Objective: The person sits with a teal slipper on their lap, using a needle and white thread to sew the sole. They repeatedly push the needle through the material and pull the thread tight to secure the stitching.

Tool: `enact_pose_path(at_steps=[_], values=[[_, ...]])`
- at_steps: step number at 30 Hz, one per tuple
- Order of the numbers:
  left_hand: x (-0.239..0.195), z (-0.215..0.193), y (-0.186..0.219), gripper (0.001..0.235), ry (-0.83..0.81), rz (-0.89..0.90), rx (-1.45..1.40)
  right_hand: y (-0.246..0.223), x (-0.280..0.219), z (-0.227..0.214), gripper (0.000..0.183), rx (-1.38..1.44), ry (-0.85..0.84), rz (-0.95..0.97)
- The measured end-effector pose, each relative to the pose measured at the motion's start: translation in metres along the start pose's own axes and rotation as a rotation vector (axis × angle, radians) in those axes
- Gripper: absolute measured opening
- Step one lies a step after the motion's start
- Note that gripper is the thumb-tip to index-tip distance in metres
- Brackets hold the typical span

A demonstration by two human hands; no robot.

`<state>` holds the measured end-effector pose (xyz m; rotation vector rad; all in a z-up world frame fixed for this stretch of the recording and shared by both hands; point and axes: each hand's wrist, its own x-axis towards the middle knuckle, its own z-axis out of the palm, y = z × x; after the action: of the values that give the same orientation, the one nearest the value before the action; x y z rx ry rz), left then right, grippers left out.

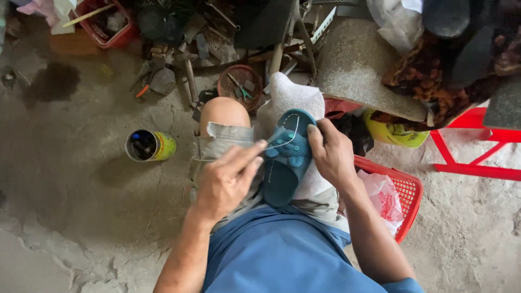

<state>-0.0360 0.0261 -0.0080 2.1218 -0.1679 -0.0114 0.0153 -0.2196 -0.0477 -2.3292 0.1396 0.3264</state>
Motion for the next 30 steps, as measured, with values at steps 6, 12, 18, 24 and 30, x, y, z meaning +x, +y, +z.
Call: enact_pose_path(at_steps=[6,12,18,24,30], values=[[0.025,0.013,0.014,0.027,-0.100,0.009,0.154,0.019,-0.005,-0.002,0.039,0.118,-0.052,0.036],[0.043,0.030,0.010,0.028,-0.147,-0.005,0.232,0.002,-0.002,-0.009,0.023,0.279,-0.028,0.085],[0.053,0.034,0.011,0.030,-0.193,-0.002,0.273,0.015,0.002,0.000,0.020,0.364,0.005,0.090],[0.056,0.036,0.011,0.032,-0.205,0.004,0.284,0.010,0.003,-0.003,0.019,0.378,0.012,0.083],[0.057,0.036,0.012,0.032,-0.195,0.033,0.289,0.008,0.002,-0.004,0.019,0.356,0.022,0.091]])
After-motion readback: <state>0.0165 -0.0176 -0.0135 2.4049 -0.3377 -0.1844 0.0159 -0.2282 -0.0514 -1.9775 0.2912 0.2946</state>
